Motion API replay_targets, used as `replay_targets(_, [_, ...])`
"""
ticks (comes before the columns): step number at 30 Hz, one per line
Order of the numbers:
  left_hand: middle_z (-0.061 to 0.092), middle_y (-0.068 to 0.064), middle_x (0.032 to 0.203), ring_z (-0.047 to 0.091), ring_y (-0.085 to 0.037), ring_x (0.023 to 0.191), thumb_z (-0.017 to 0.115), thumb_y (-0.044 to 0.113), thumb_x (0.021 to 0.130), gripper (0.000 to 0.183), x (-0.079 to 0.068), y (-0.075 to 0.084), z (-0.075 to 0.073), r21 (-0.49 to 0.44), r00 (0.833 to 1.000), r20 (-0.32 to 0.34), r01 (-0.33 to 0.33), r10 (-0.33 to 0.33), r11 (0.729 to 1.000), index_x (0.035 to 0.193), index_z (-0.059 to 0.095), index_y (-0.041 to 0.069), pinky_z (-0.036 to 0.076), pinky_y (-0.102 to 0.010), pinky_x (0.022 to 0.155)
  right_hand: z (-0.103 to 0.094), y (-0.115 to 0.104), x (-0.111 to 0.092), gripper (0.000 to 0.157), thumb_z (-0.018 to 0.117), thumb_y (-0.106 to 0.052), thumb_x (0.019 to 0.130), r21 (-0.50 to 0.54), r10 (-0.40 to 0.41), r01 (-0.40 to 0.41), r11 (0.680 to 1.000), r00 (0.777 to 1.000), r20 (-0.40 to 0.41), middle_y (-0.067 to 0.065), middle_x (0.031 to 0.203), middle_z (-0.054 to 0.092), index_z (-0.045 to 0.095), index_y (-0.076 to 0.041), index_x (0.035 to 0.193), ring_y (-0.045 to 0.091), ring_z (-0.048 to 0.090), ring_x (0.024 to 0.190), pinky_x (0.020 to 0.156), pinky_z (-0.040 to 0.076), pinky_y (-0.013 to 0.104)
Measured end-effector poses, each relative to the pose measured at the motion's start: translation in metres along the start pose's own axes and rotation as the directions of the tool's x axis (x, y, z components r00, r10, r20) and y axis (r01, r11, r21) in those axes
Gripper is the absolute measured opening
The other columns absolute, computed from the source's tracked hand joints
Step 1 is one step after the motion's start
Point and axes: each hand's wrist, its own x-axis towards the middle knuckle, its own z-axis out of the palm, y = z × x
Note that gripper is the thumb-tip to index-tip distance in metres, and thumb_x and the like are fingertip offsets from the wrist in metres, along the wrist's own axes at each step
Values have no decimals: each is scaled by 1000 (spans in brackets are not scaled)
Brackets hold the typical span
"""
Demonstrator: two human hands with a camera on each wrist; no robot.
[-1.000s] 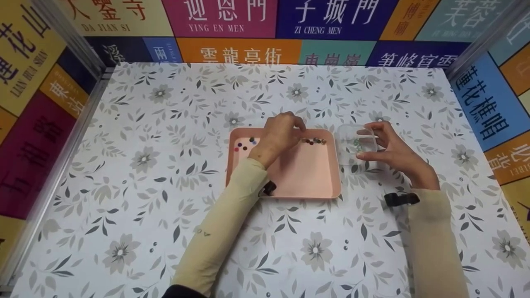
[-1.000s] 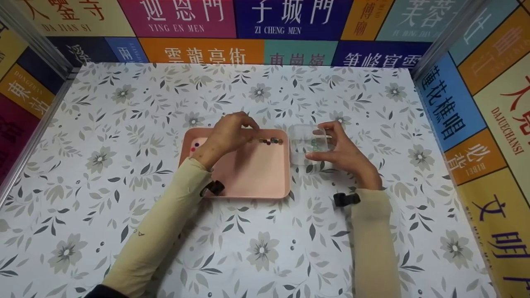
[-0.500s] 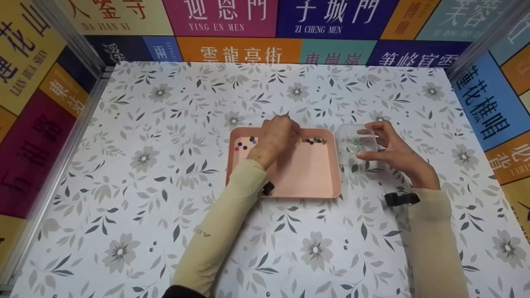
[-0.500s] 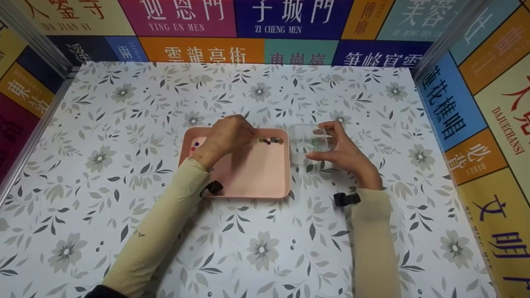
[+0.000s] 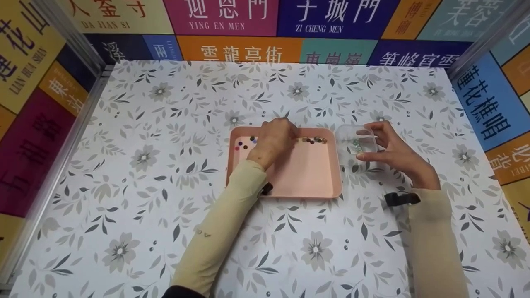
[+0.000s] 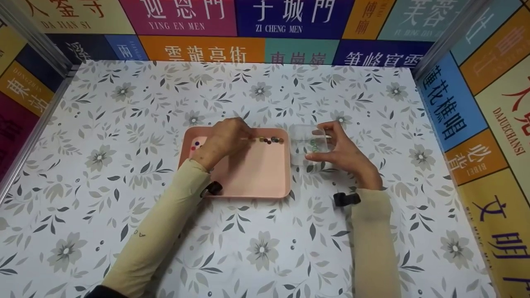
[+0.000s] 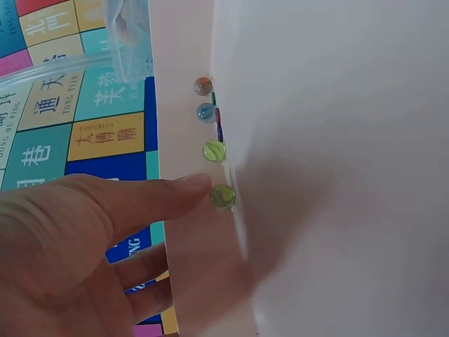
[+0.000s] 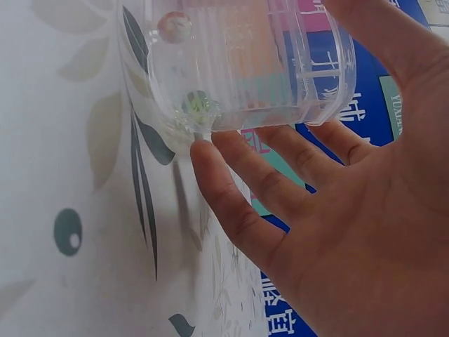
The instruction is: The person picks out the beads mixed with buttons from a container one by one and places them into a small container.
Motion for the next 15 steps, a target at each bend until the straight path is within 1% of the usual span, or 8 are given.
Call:
replay_targets(2, [79,0,119,74,-20,107,74,17,96,19,0,-1,0,6,1000,-10,-7,7,1000,113,82,21,55,-38,101,-1,0,0,79,83,-13,89,-5,-11,11,1000,1000,3,7,160,44,29,-20,147,28,37,153,121,32,52])
replay_targets(6, [79,0,119,74,-21,111,74,17,96,19,0,-1,0,15,999,-23,-24,24,1000,113,82,21,52,-42,105,-1,0,-1,78,80,-11,90,-14,-36,36,999,999,9,8,160,44,29,-18,148,25,41,149,113,41,35])
replay_targets(8, [79,0,120,73,-21,112,73,16,97,20,-1,-2,0,5,999,-24,-21,21,1000,114,81,21,51,-42,106,-1,1,0,77,80,-11,91,-15,-40,40,999,999,7,8,160,45,29,-19,148,23,42,148,110,42,29])
replay_targets(9, [79,-1,120,73,-21,112,73,16,97,20,-1,-2,0,1,1000,-23,-19,19,1000,115,81,21,51,-42,106,-1,1,0,77,80,-11,90,-13,-41,42,999,999,7,9,160,45,30,-19,148,23,42,148,110,42,28])
replay_targets(14, [78,0,123,72,-20,116,71,15,98,22,-1,-4,1,-15,1000,-9,2,-3,1000,117,80,22,50,-40,109,0,1,1,78,81,-11,90,-14,-36,36,999,999,4,8,159,45,29,-19,147,23,42,149,112,40,32])
replay_targets(15, [78,0,123,72,-20,115,70,14,98,22,-1,-4,1,-15,1000,-10,0,0,1000,116,81,22,51,-39,108,0,0,1,78,82,-12,90,-16,-31,31,999,1000,5,8,159,45,29,-19,147,24,41,149,113,39,34])
